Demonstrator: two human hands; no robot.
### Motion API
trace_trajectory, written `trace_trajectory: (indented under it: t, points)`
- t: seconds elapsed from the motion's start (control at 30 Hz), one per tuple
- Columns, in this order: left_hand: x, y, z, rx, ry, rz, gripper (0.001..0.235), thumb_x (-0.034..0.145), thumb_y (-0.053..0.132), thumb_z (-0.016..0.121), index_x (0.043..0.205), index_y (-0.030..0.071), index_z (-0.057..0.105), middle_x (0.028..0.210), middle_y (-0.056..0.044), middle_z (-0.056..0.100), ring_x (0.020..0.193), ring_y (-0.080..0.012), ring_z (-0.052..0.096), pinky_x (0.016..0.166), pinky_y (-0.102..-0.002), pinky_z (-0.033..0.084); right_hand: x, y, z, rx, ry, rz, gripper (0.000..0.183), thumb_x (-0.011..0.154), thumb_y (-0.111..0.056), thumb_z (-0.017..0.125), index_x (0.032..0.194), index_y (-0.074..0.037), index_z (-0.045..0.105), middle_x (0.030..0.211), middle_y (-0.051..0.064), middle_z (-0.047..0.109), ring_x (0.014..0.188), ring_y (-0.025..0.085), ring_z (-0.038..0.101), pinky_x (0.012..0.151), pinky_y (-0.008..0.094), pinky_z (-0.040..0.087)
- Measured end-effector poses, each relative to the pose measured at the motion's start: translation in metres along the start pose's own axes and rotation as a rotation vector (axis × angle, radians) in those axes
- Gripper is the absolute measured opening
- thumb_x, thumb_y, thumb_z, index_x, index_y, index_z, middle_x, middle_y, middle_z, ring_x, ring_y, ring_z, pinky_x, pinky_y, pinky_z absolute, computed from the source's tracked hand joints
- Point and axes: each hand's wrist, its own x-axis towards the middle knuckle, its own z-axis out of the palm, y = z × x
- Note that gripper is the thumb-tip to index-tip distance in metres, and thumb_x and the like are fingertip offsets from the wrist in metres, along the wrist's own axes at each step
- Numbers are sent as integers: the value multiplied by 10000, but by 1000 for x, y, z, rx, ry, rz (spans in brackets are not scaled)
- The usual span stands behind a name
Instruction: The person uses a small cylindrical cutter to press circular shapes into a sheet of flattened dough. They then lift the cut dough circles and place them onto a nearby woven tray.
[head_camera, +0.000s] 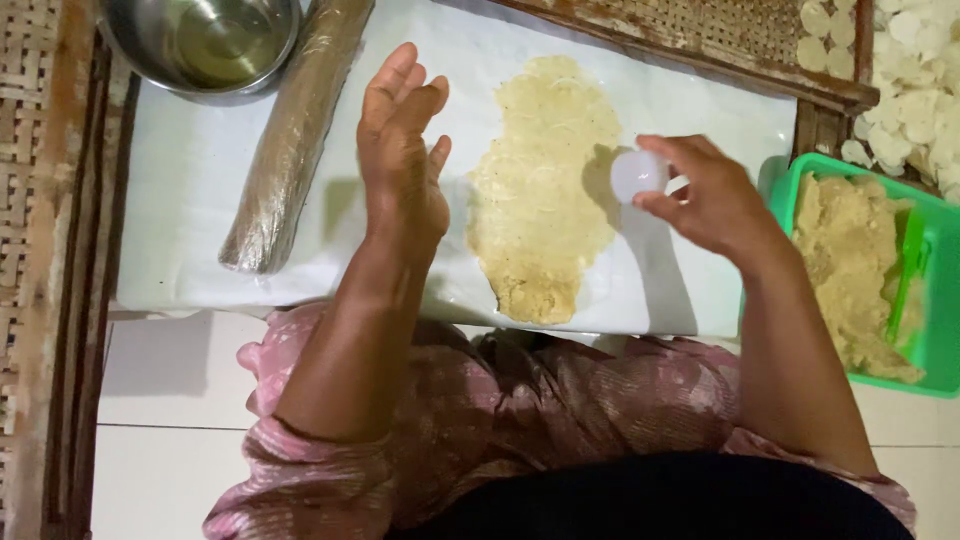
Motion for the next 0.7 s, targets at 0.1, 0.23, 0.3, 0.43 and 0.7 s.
trace_trajectory:
  t: [0.1,0.23,0.3,0.43,0.7]
  points:
    - [2,-8,-5,20,-58,57,772,791,366,674,1469,61,466,1541,-273,418,1404,-374,420,1064,-605,313,-2,-2,15,-11,1,-63,619,923,-204,690,1513,-251,512,1416,95,547,1165,322,577,975,502,474]
    - [-5,-2,-2,55,-84,59,822,781,382,675,1485,30,437,1540,-296,383,1442,-410,359,1096,-619,278,-2,9,36,-89,63,-260,642,867,-164,724,1485,-168,550,1357,78,576,1105,300,611,921,416,480]
    - [-5,0,-1,66,-80,47,782,812,363,673,1482,35,442,1560,-290,377,1460,-402,342,1098,-596,286,-1,9,40,-58,51,-337,634,875,-151,722,1484,-144,545,1368,100,569,1136,310,604,939,413,480]
    - [-1,-5,-5,60,-83,64,742,829,335,677,1471,37,452,1545,-294,387,1458,-408,342,1090,-623,281,3,5,44,-156,46,-366,649,860,-167,738,1478,-136,541,1408,112,570,1162,318,613,962,439,482]
    - [-5,-2,-2,68,-87,50,760,827,333,658,1490,39,430,1556,-300,372,1463,-434,336,1106,-629,279,3,0,46,-227,103,-387,628,850,-164,750,1452,-118,576,1364,107,589,1154,335,610,930,440,511]
